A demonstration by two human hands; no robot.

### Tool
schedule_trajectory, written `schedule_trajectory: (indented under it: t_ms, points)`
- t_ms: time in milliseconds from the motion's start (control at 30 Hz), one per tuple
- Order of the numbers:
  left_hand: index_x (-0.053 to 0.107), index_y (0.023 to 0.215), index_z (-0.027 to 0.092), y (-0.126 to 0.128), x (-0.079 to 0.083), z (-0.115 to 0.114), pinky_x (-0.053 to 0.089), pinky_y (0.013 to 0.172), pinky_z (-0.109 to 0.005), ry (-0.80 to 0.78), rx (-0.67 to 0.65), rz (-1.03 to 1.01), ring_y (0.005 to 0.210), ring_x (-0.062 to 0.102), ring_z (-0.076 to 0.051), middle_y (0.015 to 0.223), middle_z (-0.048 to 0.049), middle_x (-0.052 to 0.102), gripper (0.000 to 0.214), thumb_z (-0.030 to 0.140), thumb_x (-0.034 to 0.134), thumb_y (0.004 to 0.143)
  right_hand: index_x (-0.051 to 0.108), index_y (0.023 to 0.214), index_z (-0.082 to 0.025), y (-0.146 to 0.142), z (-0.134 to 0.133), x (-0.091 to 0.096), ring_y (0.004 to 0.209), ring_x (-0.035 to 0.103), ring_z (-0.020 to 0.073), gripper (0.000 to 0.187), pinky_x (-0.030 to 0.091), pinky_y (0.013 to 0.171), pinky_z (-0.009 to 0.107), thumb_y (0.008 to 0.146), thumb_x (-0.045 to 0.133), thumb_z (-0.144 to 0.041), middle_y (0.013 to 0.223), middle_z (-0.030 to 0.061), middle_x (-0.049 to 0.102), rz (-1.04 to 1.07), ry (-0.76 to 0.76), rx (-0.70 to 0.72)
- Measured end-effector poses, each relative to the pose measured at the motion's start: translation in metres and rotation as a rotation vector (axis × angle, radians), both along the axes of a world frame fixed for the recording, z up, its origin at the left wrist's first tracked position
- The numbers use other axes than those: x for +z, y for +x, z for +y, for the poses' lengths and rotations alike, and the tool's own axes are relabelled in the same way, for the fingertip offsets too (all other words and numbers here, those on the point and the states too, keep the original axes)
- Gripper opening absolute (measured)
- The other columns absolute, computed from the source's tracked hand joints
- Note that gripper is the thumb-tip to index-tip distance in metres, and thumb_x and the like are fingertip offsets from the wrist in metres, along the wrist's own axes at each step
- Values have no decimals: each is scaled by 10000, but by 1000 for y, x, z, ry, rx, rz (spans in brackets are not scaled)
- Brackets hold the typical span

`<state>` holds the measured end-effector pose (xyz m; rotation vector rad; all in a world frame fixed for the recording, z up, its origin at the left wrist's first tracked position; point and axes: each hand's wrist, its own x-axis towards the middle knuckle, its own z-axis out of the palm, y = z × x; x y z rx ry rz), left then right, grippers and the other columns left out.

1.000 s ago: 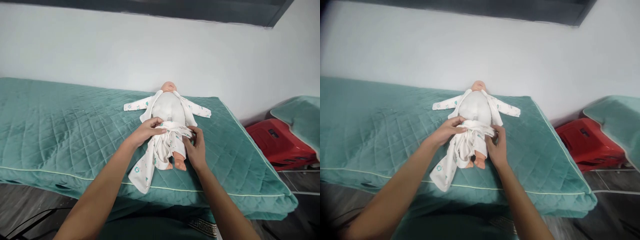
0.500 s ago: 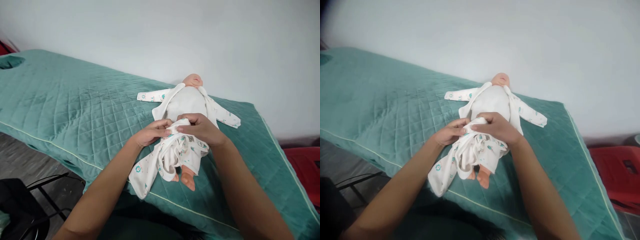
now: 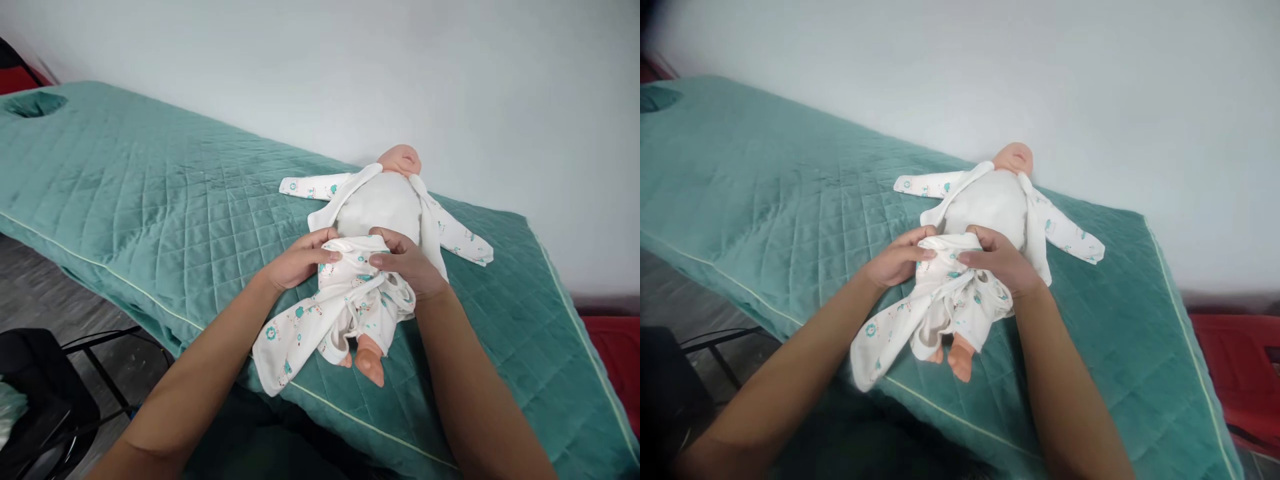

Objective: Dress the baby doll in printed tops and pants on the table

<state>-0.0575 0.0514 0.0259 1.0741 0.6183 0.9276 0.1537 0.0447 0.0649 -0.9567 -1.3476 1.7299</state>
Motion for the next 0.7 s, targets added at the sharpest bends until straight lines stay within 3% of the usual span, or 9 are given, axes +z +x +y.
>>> schedule_trajectory:
  t_ms: [167, 300, 400, 500, 600, 700]
  points:
    - [527, 760, 178, 1, -1, -2, 355, 527, -217, -122, 18, -72, 563, 460, -86, 674, 40, 506, 380, 362, 836, 637, 551, 756, -194, 2, -2, -2, 564, 475, 90, 380, 347, 504, 198, 659, 894, -323, 655, -53, 550, -77, 39, 41]
    - [592, 821, 160, 1, -4, -3, 415, 565, -211, -159, 25, -72, 616, 536, -93, 746, 16, 588, 427, 431, 873, 649, 564, 774, -198, 1, -1, -4, 590, 483, 97, 355, 371, 524, 207, 675, 884, -314, 699, -47, 549, -48, 71, 7]
    - [682, 956, 135, -1, -4, -3, 471, 616, -226, -168, -85, 12, 691, 610, -123, 857, -31, 677, 500, 478, 883, 653, 543, 773, -215, -2, -1, -4, 581, 477, 95, 357, 383, 523, 221, 683, 872, -320, 759, -47, 553, 36, 93, -34]
    - [711, 1086, 131, -5, -1, -3, 501, 637, -244, -144, -239, 101, 721, 644, -147, 921, -61, 726, 559, 392, 914, 635, 535, 776, -219, -4, -1, -5, 575, 471, 88, 359, 384, 523, 229, 687, 868, -318, 821, -44, 560, 76, 108, -43]
    - [737, 985, 108, -9, 1, -4, 510, 621, -257, -124, -318, 157, 691, 641, -157, 846, -62, 733, 473, 313, 929, 605, 546, 805, -219, -5, -2, -6, 607, 490, 101, 343, 392, 550, 236, 718, 850, -350, 823, -35, 558, 57, 113, -20]
    - [735, 911, 98, -11, -1, -5, 494, 573, -245, -143, -296, 151, 633, 616, -143, 765, -48, 713, 462, 310, 948, 561, 560, 829, -212, -4, -2, -6, 673, 516, 118, 331, 402, 593, 238, 748, 834, -378, 822, -26, 566, -35, 147, -5]
